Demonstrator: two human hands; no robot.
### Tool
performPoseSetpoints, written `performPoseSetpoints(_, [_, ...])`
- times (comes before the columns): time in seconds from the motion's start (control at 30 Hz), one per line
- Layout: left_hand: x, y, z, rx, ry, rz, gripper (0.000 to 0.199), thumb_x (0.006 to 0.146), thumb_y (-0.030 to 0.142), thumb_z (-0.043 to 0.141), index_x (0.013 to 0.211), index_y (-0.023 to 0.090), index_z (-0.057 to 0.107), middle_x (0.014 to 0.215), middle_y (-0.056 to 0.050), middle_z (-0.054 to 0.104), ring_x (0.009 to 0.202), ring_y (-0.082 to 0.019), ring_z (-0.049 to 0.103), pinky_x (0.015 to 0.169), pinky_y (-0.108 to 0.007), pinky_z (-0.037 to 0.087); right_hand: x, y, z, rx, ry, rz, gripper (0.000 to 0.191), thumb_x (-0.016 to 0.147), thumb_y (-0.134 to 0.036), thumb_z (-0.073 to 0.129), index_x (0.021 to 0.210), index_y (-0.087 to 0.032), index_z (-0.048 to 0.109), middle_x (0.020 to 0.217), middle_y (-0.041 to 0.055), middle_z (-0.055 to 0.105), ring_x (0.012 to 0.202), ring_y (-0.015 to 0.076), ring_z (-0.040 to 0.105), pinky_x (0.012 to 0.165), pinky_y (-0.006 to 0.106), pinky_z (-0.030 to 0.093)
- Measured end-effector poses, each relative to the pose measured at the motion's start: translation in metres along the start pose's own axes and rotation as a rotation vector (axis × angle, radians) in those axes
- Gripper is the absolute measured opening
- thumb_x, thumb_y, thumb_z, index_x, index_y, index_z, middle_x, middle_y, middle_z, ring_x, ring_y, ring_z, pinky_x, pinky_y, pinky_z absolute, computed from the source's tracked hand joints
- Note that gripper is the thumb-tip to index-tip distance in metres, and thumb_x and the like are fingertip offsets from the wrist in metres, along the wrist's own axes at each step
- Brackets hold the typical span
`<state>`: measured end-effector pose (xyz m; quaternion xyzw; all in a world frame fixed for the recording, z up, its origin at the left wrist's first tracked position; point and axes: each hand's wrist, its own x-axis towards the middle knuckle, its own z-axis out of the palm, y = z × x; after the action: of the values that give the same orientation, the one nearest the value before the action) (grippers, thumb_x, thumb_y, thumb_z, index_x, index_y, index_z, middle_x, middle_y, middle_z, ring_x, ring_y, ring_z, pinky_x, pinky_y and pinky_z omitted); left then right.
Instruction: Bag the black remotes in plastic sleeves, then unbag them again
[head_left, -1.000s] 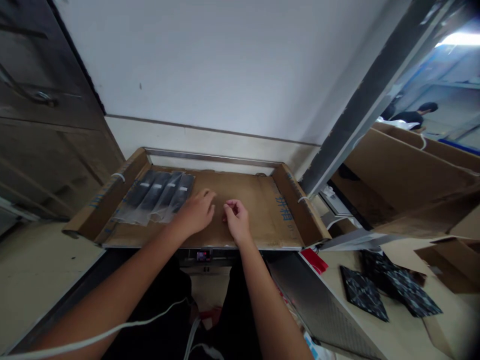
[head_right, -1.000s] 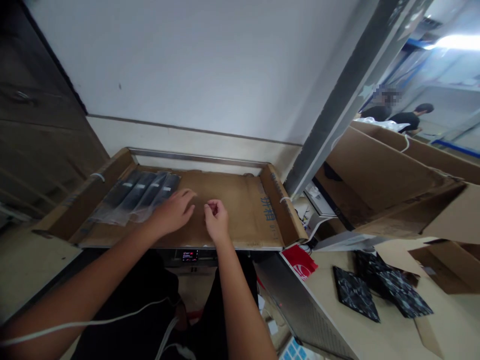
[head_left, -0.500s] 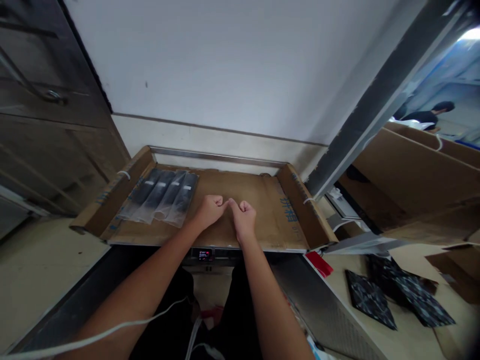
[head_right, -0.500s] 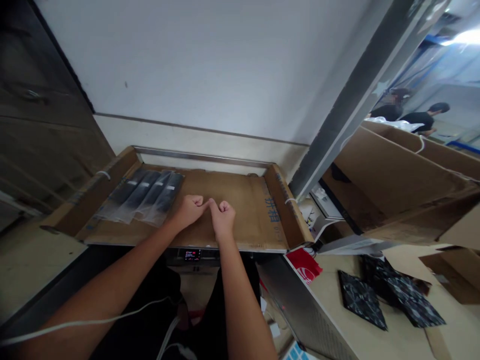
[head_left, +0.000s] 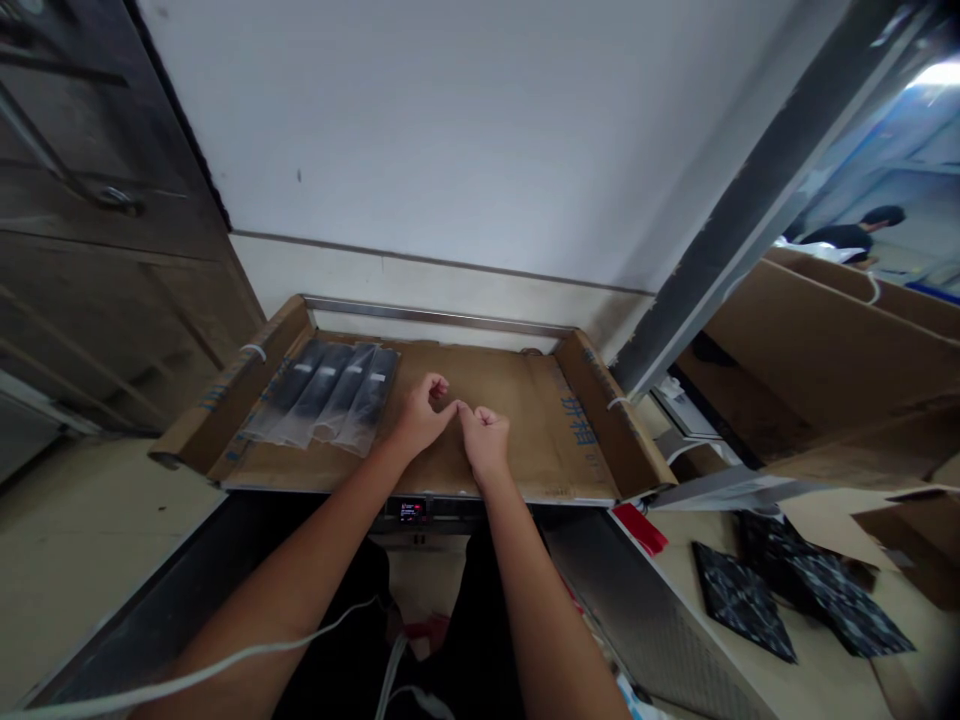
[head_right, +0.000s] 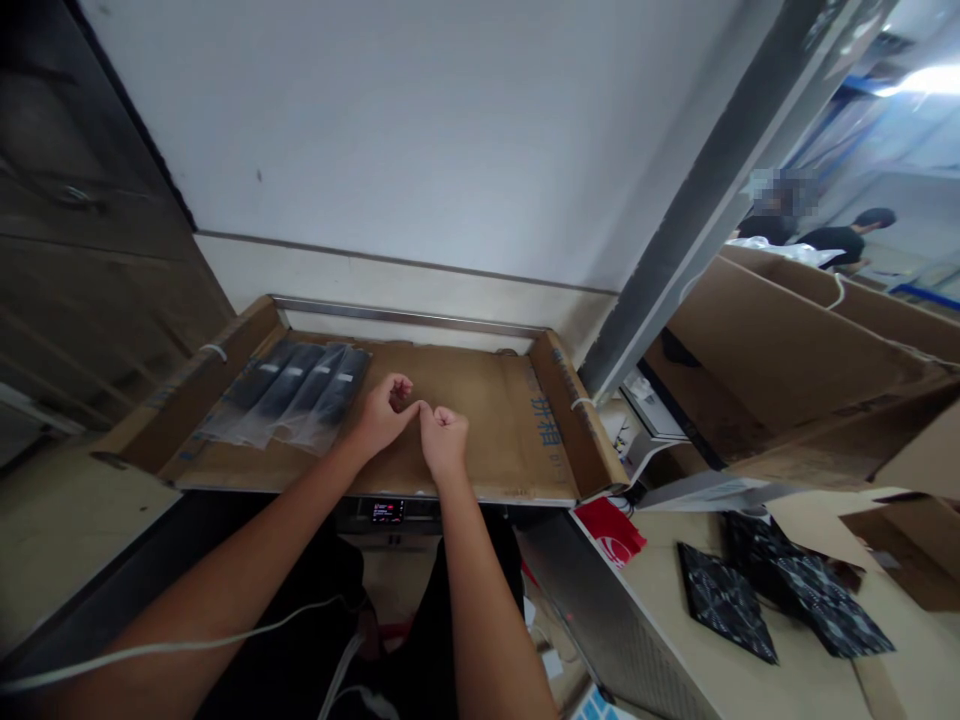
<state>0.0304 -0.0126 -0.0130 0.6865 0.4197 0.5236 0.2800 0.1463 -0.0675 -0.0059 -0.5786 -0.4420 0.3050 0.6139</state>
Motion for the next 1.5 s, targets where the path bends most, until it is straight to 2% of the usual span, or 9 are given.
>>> performPoseSetpoints(0.27, [0.001,0.014,-0.013,0.383,0.116,0.069,0.015,0.082,0.018,0.06,0.096,0.021,0.054,0.098,-0.008,0.062,0.098,-0.024,0.059,0.09,-0.039,0.048,0.002,0.001,-0.003,0.065,0.056,0.02,0.045,0.082,-0.044,0.063,0.06,-0.024,0.029,0.056,-0.009,0.024,0.052,0.0093,0.024,0.049,0.023,0.024])
performPoseSetpoints(0.43, [0.018,0.021,-0.054,0.859,0.039,-0.114,0.033,0.082,0.028,0.061,0.113,0.019,0.057,0.123,-0.016,0.057,0.118,-0.036,0.051,0.093,-0.047,0.044,0.004,0.001,-0.002,0.067,0.054,0.039,0.04,0.083,-0.044,0.06,0.061,-0.025,0.033,0.056,-0.0088,0.027,0.052,0.0103,0.027,0.051,0.024,0.027])
performPoseSetpoints(0.6, [0.034,0.012,-0.092,1.076,-0.09,-0.251,0.043,0.083,0.039,0.059,0.116,0.011,0.056,0.117,-0.022,0.06,0.113,-0.039,0.054,0.089,-0.049,0.045,0.005,0.002,-0.001,0.037,0.056,0.0,0.038,0.081,-0.042,0.059,0.06,-0.024,0.033,0.057,-0.0084,0.028,0.054,0.0105,0.029,0.053,0.024,0.026])
performPoseSetpoints(0.7, [0.035,0.008,-0.088,1.056,-0.186,-0.233,0.042,0.082,0.042,0.062,0.11,0.01,0.059,0.111,-0.023,0.064,0.108,-0.039,0.059,0.088,-0.047,0.046,0.005,0.002,-0.001,0.022,0.044,-0.002,0.036,0.081,-0.041,0.059,0.06,-0.024,0.034,0.057,-0.0084,0.029,0.054,0.0105,0.03,0.053,0.024,0.027])
performPoseSetpoints(0.87, [0.022,0.01,-0.05,0.809,-0.227,-0.113,0.035,0.078,0.041,0.067,0.101,0.014,0.062,0.101,-0.019,0.065,0.097,-0.036,0.063,0.083,-0.043,0.047,0.005,0.004,-0.001,-0.019,0.083,0.0,0.032,0.082,-0.04,0.058,0.064,-0.023,0.038,0.059,-0.0076,0.035,0.055,0.0102,0.037,0.053,0.022,0.033])
performPoseSetpoints(0.97, [0.003,0.013,-0.034,0.669,-0.239,0.011,0.032,0.078,0.04,0.069,0.101,0.018,0.064,0.102,-0.015,0.065,0.097,-0.033,0.062,0.084,-0.043,0.046,0.007,0.006,0.001,-0.008,0.151,0.085,0.026,0.083,-0.044,0.06,0.088,-0.021,0.05,0.075,-0.0021,0.054,0.06,0.0119,0.052,0.047,0.02,0.039])
performPoseSetpoints(1.1, [-0.023,0.016,-0.039,0.597,-0.264,0.123,0.03,0.08,0.034,0.068,0.106,0.021,0.063,0.104,-0.011,0.065,0.099,-0.031,0.06,0.088,-0.043,0.046,0.016,0.008,0.003,-0.078,0.143,0.208,0.042,0.084,-0.047,0.061,0.114,-0.019,0.051,0.1,0.0086,0.063,0.059,0.0126,0.061,0.038,0.02,0.043])
performPoseSetpoints(1.37, [-0.031,0.016,-0.051,0.551,-0.254,0.127,0.029,0.078,0.031,0.068,0.105,0.021,0.062,0.103,-0.008,0.066,0.097,-0.029,0.06,0.088,-0.043,0.047,0.026,0.003,0.0,-0.219,-0.023,0.226,0.014,0.08,-0.028,0.06,0.089,-0.018,0.063,0.083,0.0046,0.066,0.044,0.011,0.056,0.034,0.022,0.043])
performPoseSetpoints(1.5, [-0.03,0.018,-0.05,0.545,-0.259,0.108,0.029,0.078,0.031,0.069,0.105,0.022,0.061,0.105,-0.008,0.066,0.098,-0.029,0.06,0.088,-0.043,0.047,0.021,-0.003,-0.001,-0.327,0.055,0.171,0.006,0.078,-0.024,0.059,0.079,-0.019,0.061,0.073,0.0032,0.064,0.047,0.0127,0.057,0.035,0.021,0.042])
